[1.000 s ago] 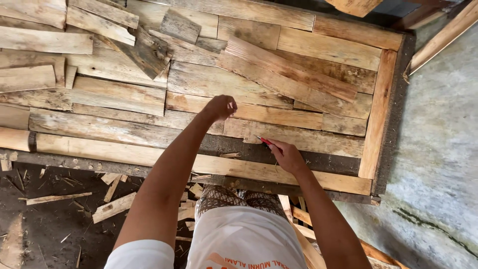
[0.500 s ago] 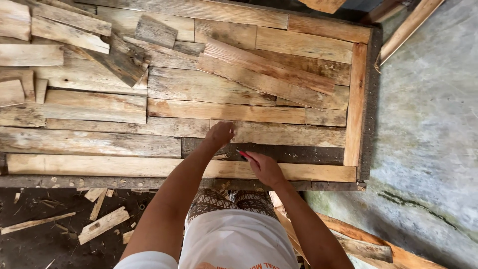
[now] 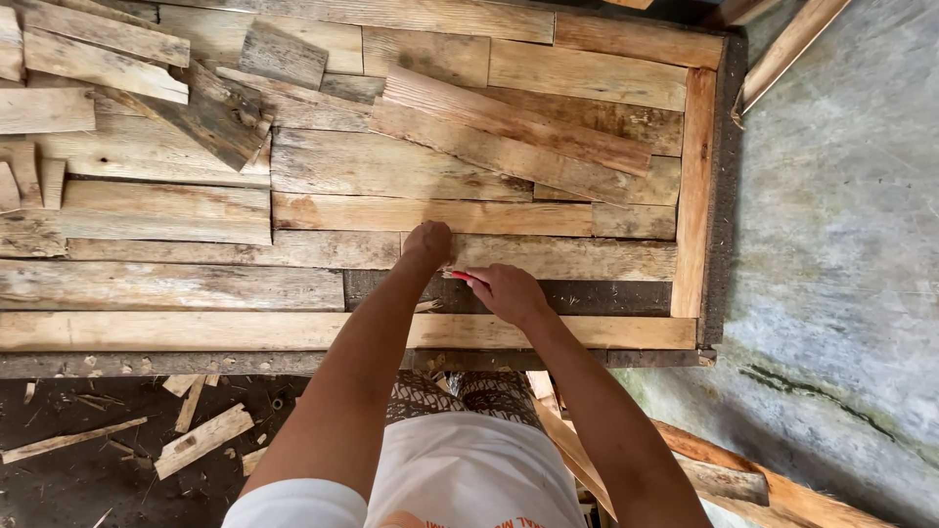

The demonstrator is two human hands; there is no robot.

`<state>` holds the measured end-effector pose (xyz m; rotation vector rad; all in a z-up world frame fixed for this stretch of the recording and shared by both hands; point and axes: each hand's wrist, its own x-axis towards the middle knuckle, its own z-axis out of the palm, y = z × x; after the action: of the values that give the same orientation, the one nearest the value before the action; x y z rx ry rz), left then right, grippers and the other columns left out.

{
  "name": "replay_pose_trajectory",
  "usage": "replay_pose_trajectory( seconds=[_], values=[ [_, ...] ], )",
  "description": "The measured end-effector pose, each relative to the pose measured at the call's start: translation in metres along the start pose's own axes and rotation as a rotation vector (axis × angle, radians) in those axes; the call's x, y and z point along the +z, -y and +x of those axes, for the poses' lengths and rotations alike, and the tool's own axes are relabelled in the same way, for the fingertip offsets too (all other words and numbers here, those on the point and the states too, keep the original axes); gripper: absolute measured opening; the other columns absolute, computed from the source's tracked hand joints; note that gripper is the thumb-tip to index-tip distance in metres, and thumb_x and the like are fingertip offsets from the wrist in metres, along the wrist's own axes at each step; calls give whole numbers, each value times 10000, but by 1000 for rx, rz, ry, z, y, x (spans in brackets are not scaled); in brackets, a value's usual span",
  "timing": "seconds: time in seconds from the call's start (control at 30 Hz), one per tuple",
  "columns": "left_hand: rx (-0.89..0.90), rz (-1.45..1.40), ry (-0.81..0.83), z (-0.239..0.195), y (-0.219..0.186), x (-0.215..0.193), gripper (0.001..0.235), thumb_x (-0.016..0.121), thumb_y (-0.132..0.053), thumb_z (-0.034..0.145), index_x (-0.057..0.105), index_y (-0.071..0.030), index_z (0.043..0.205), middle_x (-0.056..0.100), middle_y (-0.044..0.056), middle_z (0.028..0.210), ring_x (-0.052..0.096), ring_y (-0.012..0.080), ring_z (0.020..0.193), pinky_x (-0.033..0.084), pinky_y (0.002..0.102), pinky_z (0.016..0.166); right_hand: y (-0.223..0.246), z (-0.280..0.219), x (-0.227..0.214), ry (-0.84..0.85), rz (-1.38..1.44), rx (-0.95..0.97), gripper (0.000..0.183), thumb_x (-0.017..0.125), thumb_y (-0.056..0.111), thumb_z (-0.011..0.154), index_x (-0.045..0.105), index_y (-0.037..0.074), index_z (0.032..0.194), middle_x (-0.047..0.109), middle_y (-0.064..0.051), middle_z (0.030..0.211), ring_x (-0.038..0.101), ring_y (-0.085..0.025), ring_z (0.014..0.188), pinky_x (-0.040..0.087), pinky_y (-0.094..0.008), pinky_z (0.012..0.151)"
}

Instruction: The person fits thin wood strips into a framed panel on a workbench, using a red utility knife to trim strip ends and pressing strips into place to build up a wood mosaic surface. They reposition and align strips one at a time across the panel.

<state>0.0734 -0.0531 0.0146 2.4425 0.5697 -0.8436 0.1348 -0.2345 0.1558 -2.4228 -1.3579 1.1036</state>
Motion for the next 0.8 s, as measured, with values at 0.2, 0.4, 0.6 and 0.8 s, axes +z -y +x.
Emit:
replay_pose_trajectory(
  seconds=[0.2, 0.4, 0.6, 0.8],
  values=[
    [-67, -164, 7, -9, -4, -14, 271, 866, -197, 819, 781, -18, 1004, 752, 203, 1121, 727, 312, 1085, 603, 398, 910, -16, 17, 6, -24, -52, -82, 374, 548, 394, 1023, 740, 186, 1267, 736, -112, 932, 686, -326, 822, 555, -485, 714],
    [-90, -171, -23, 7, 1, 6, 245, 854, -145, 818, 777, -12, 1008, 746, 218, 1133, 727, 328, 1086, 604, 397, 907, -13, 19, 2, 12, -88, -71, 362, 554, 387, 1018, 750, 194, 1253, 750, -102, 940, 699, -315, 851, 564, -482, 751],
    [-93, -179, -31, -6, -3, -3, 277, 869, -168, 807, 774, -11, 1014, 743, 216, 1134, 723, 333, 1094, 601, 400, 908, -22, 25, 11, -35, -137, -107, 346, 587, 404, 999, 761, 222, 1236, 738, -98, 909, 691, -312, 857, 564, -474, 747],
    [-63, -155, -56, -1, 2, 9, 237, 846, -153, 822, 788, -14, 1005, 760, 214, 1113, 737, 330, 1081, 609, 402, 901, -11, 27, 0, 8, -201, -97, 333, 597, 391, 993, 758, 261, 1255, 724, -99, 882, 680, -306, 847, 561, -474, 750]
  ],
)
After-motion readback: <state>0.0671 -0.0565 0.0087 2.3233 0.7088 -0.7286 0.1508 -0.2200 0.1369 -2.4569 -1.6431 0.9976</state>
